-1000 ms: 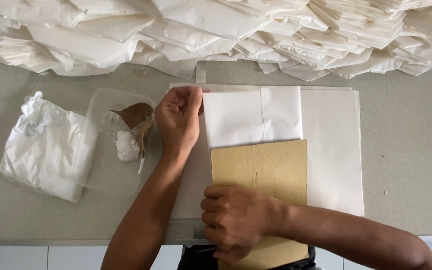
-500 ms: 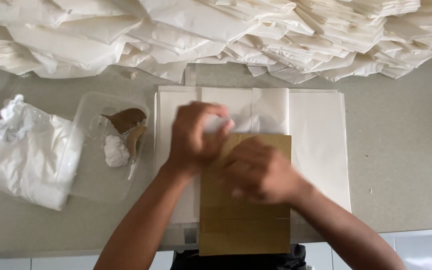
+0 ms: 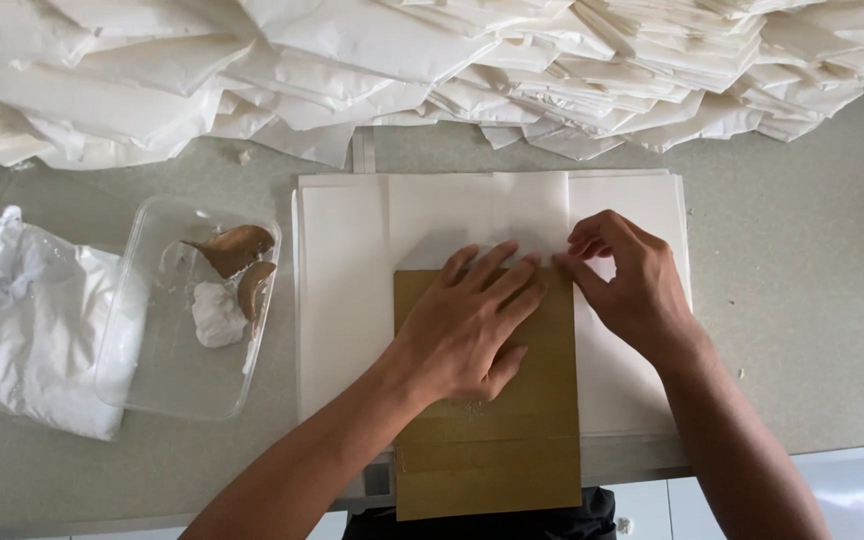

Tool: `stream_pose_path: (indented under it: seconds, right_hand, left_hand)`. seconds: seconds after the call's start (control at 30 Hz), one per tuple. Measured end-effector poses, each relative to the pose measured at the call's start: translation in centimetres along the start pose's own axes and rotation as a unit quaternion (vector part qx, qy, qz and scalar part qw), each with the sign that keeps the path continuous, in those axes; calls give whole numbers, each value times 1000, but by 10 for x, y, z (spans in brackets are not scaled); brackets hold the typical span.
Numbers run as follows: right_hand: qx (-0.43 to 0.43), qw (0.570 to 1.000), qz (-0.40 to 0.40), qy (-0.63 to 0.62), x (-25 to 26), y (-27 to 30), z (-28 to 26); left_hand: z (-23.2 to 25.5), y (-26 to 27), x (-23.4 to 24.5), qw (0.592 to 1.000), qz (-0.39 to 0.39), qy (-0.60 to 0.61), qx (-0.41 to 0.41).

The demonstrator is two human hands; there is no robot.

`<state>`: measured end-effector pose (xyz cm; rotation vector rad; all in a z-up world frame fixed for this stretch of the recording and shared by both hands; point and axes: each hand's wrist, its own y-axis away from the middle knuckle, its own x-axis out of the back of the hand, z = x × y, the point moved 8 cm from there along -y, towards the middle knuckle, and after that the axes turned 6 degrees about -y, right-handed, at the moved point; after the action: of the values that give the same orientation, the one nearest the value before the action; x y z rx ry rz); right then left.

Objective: Applying glue to paper sheets and folding them around a template to assemble paper products.

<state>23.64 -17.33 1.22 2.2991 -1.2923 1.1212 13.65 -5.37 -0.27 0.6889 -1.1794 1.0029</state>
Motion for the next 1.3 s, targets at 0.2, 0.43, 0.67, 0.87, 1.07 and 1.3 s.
stream_pose_path:
  seconds: [0.2, 0.43, 0.67, 0.87, 1.07, 1.3]
  right_hand:
    - [-3, 999, 4, 40, 2, -6, 13]
    - [-24, 998, 9, 60, 3, -25, 14]
    - [-8, 998, 18, 64, 3, -54, 27]
    - [-24, 997, 32, 63, 3, -66, 34]
    - [56, 995, 21, 80, -10, -73, -5]
    - [124, 984, -44, 118, -35, -82, -44]
  left_hand:
    - [-1, 0, 1, 1000, 11, 11, -3]
    - [-1, -1, 5, 1000, 24, 13, -10]
    - [-1, 0, 2, 1000, 23, 19, -10]
    - [-1, 0, -1, 1000, 12, 13, -6]
    - [-1, 1, 1, 1000, -3, 11, -7]
    - [-2, 2, 7, 1000, -11, 19, -5]
